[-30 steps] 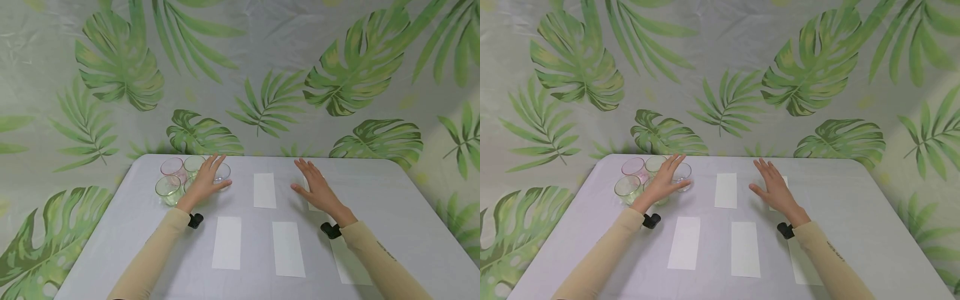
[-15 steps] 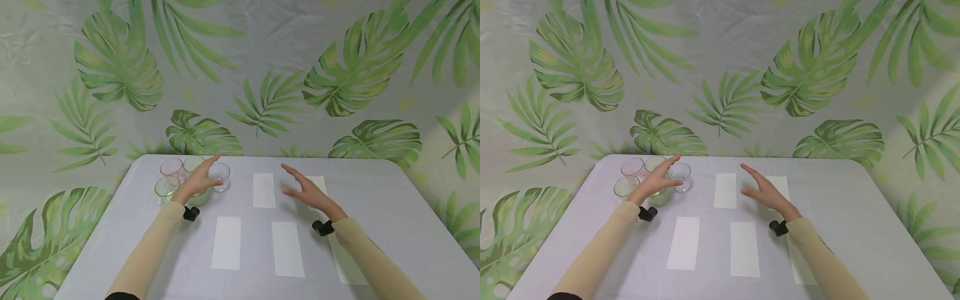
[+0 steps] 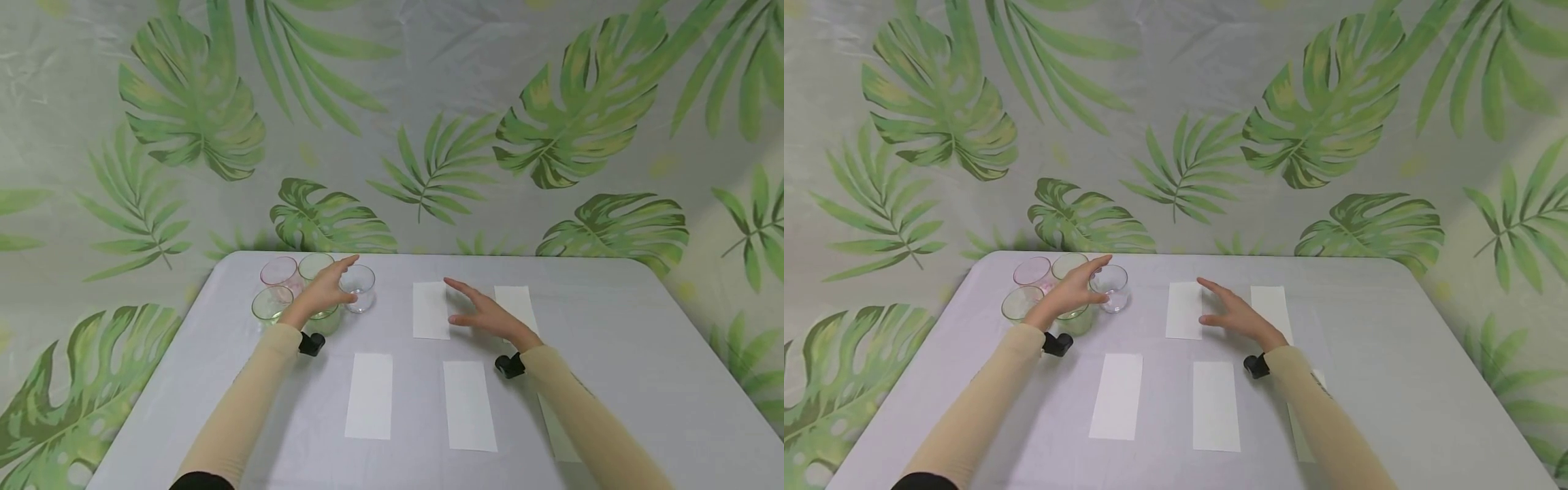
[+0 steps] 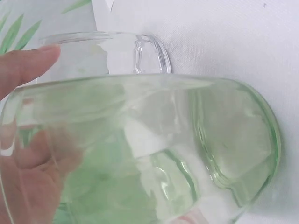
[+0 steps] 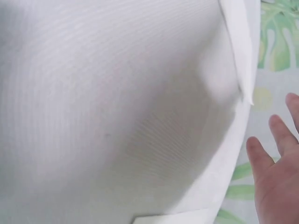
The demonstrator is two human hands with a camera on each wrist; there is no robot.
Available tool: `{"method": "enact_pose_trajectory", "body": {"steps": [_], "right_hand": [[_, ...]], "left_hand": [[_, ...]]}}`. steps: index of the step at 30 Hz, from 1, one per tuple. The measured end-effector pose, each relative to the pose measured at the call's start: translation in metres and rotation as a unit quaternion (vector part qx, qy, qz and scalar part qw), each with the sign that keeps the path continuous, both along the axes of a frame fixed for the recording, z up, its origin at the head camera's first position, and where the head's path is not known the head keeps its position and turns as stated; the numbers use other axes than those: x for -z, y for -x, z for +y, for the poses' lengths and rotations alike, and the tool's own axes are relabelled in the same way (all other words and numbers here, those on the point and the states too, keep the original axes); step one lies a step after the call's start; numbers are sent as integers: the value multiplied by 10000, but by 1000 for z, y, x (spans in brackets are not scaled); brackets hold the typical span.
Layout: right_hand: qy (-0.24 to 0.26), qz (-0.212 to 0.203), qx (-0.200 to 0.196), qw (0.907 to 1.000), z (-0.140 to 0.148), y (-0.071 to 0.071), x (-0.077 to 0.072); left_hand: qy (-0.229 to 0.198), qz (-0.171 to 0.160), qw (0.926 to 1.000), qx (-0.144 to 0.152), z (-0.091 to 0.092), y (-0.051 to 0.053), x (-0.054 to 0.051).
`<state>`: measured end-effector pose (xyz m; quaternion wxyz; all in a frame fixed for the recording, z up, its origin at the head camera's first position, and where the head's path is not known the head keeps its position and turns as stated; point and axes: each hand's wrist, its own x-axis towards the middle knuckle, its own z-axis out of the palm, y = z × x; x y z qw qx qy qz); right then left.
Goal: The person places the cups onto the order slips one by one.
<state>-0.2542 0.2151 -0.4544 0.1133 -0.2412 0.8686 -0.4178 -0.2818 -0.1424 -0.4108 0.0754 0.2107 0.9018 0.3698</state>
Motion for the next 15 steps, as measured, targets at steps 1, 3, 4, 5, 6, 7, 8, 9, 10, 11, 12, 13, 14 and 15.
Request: {"method": "enact_pose_trajectory", "body": {"steps": [1, 3, 4, 5, 6, 7, 8, 9, 10, 11, 12, 13, 14, 15], "right_hand": [[-39, -13, -22, 10000, -1, 1, 2], [-98, -48, -56, 9999, -3, 3, 5], [-147, -47, -77, 9999, -4, 4, 6], [-197, -52, -82, 9998, -5, 4, 7], [-257, -35, -94, 9996, -6, 5, 9], [-290, -42, -97, 9995, -6, 6, 10], [-313, -69, -84, 9995, -7, 6, 10], [-339, -61, -87, 9994, -7, 7, 11], [-339, -77, -85, 9994, -8, 8, 11], [-361, -68, -88, 9993, -8, 9, 12], [-388, -59, -87, 9992, -9, 10, 12], [-392, -58, -88, 9992, -9, 11, 12], [-430, -21, -101, 9990, -10, 12, 12], [-477, 1, -110, 9988, -10, 14, 13]], "left_hand": [[1, -13, 10000, -8, 0, 0, 0], [1, -28, 10000, -14, 0, 0, 0], [-4, -34, 10000, -19, -1, 0, 0], [3, -29, 10000, -20, -1, 0, 0], [1, -20, 10000, -17, -1, 0, 0], [10, 12, 10000, 2, -1, 0, 1], [18, 46, 10000, 24, -1, 0, 1], [27, 82, 10000, 42, -1, 1, 1], [40, 104, 9999, 49, -1, 1, 1], [46, 123, 9999, 54, -2, 1, 2], [47, 131, 9999, 55, -2, 0, 2], [43, 135, 9999, 57, -1, 0, 2], [29, 125, 9999, 49, -1, 0, 2], [25, 121, 9999, 36, -1, 0, 2]]}}
